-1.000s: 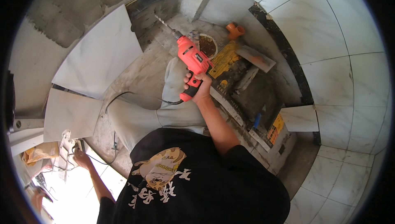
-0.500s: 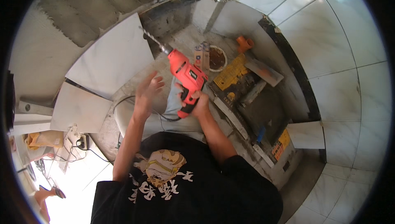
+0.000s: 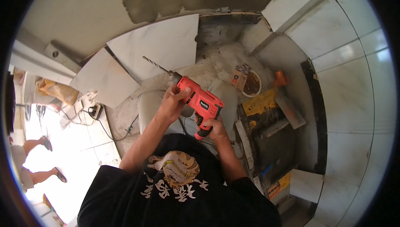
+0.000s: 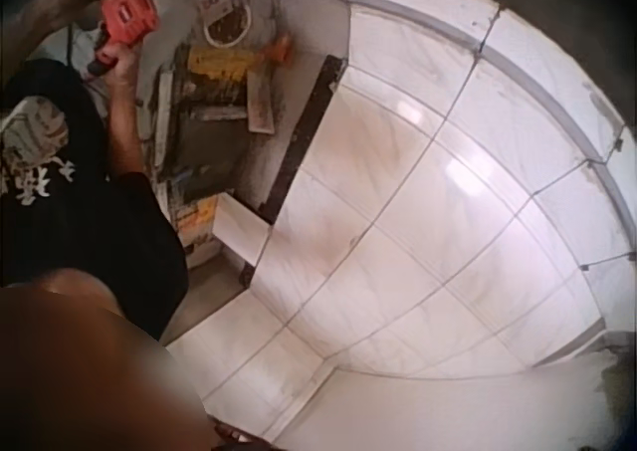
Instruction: Preparing a power drill and then applying tiles to a floor-level corner in a restroom.
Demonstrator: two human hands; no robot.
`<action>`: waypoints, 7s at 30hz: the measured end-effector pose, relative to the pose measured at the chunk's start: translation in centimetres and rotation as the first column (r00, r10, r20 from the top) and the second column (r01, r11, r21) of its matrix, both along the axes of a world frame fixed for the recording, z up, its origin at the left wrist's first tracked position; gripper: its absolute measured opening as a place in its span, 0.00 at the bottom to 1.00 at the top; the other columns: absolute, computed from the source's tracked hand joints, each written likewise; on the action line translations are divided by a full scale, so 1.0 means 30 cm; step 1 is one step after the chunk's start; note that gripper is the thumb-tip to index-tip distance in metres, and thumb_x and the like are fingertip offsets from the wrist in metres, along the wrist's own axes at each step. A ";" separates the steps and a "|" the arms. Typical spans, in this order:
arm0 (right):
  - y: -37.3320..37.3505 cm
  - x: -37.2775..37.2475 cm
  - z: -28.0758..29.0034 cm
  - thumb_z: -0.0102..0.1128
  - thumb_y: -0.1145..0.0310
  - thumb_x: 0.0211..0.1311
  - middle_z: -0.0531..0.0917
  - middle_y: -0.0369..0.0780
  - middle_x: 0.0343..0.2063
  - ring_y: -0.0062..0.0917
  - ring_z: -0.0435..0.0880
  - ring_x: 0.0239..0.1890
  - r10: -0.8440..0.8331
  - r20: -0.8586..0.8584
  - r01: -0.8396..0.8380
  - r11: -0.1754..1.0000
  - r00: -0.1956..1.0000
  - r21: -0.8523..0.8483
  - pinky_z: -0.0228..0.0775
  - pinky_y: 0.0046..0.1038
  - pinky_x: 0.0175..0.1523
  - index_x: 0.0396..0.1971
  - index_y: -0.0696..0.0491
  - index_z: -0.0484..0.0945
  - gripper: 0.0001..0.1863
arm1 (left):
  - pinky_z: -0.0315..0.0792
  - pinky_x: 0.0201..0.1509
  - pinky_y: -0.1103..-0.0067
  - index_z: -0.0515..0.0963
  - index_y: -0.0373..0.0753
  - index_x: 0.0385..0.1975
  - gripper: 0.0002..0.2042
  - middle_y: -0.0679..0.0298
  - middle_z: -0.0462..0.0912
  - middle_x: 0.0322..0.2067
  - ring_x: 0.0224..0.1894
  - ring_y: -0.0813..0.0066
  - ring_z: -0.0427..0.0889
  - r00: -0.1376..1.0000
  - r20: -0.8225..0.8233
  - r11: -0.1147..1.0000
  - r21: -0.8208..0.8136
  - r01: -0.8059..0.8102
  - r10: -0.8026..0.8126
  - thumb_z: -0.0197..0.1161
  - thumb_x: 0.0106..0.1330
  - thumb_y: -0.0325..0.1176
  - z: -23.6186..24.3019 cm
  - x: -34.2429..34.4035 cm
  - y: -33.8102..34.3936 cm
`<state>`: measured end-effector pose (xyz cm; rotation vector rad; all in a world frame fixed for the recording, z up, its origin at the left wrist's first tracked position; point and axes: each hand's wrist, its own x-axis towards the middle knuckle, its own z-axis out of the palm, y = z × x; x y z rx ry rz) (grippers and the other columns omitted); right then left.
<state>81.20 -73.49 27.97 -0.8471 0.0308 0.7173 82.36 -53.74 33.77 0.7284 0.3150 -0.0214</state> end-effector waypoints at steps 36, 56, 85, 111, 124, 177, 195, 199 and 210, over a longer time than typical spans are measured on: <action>-0.013 0.054 0.029 0.65 0.67 0.45 0.78 0.48 0.45 0.40 0.79 0.46 0.096 -0.115 -0.106 0.991 0.989 -0.085 0.71 0.49 0.56 0.57 0.61 0.65 0.36 | 0.76 0.46 0.75 0.73 0.35 0.45 0.16 0.62 0.81 0.38 0.40 0.73 0.80 0.993 -0.069 0.982 -0.156 -0.105 0.095 0.68 0.59 0.27 -0.143 0.037 -0.039; -0.132 0.091 -0.112 0.59 0.66 0.48 0.72 0.38 0.34 0.29 0.73 0.36 0.124 -0.167 -0.126 0.992 0.978 0.003 0.72 0.31 0.30 0.51 0.54 0.69 0.26 | 0.73 0.48 0.77 0.75 0.31 0.49 0.22 0.59 0.83 0.38 0.41 0.73 0.80 0.996 -0.060 0.979 0.194 -0.059 0.072 0.71 0.58 0.36 -0.240 0.045 -0.049; -0.178 0.054 -0.014 0.58 0.73 0.52 0.76 0.40 0.46 0.26 0.77 0.46 -0.295 -0.218 0.318 0.945 0.931 0.080 0.78 0.26 0.41 0.61 0.61 0.61 0.34 | 0.79 0.42 0.71 0.80 0.33 0.35 0.21 0.50 0.83 0.39 0.44 0.55 0.84 0.618 -0.673 -0.402 0.476 0.782 0.406 0.77 0.40 0.31 -0.669 -0.597 1.667; -0.191 0.077 -0.026 0.58 0.72 0.53 0.74 0.41 0.46 0.27 0.76 0.47 -0.316 -0.218 0.327 0.945 0.923 0.014 0.78 0.26 0.40 0.58 0.59 0.62 0.30 | 0.74 0.40 0.71 0.77 0.34 0.38 0.17 0.52 0.83 0.31 0.35 0.62 0.82 0.760 -0.498 -0.032 0.828 0.560 0.417 0.66 0.51 0.37 -0.584 -0.686 1.760; -0.214 0.109 -0.036 0.58 0.72 0.53 0.75 0.41 0.46 0.28 0.76 0.47 -0.273 -0.225 0.283 0.959 0.935 0.012 0.78 0.26 0.41 0.56 0.60 0.63 0.29 | 0.69 0.61 0.66 0.70 0.39 0.59 0.36 0.49 0.73 0.52 0.58 0.52 0.72 0.441 -0.414 0.117 0.820 0.560 0.796 0.75 0.50 0.45 -0.846 -1.046 1.480; -0.169 0.103 0.005 0.58 0.71 0.50 0.77 0.39 0.44 0.26 0.79 0.44 -0.319 -0.196 0.296 0.945 0.927 -0.141 0.78 0.24 0.38 0.52 0.59 0.68 0.26 | 0.74 0.49 0.71 0.80 0.34 0.39 0.18 0.52 0.85 0.36 0.42 0.59 0.83 0.685 -0.102 -0.001 0.989 0.148 0.721 0.73 0.52 0.36 -0.809 -0.808 1.603; -0.218 0.131 -0.023 0.58 0.72 0.50 0.78 0.40 0.45 0.26 0.79 0.46 -0.273 -0.206 0.253 0.960 0.940 -0.118 0.79 0.25 0.38 0.55 0.58 0.67 0.28 | 0.60 0.65 0.61 0.74 0.43 0.56 0.27 0.54 0.69 0.54 0.59 0.54 0.67 0.406 0.009 -0.144 0.942 0.303 0.914 0.70 0.56 0.41 -0.836 -0.846 1.455; -0.203 0.124 -0.012 0.57 0.72 0.51 0.78 0.40 0.45 0.26 0.79 0.45 -0.279 -0.246 0.261 0.960 0.928 -0.103 0.79 0.25 0.38 0.54 0.59 0.67 0.27 | 0.68 0.58 0.65 0.75 0.43 0.56 0.25 0.52 0.67 0.54 0.55 0.53 0.71 0.113 -0.101 0.043 0.903 0.426 0.989 0.67 0.57 0.37 -0.892 -1.023 1.454; -0.190 0.115 -0.007 0.56 0.72 0.51 0.78 0.39 0.46 0.26 0.79 0.46 -0.268 -0.201 0.255 0.963 0.942 -0.090 0.79 0.26 0.39 0.55 0.59 0.67 0.27 | 0.75 0.47 0.79 0.84 0.38 0.43 0.12 0.58 0.86 0.38 0.39 0.70 0.84 0.288 0.098 -0.016 0.962 -0.274 0.953 0.68 0.60 0.32 -0.799 -1.085 1.520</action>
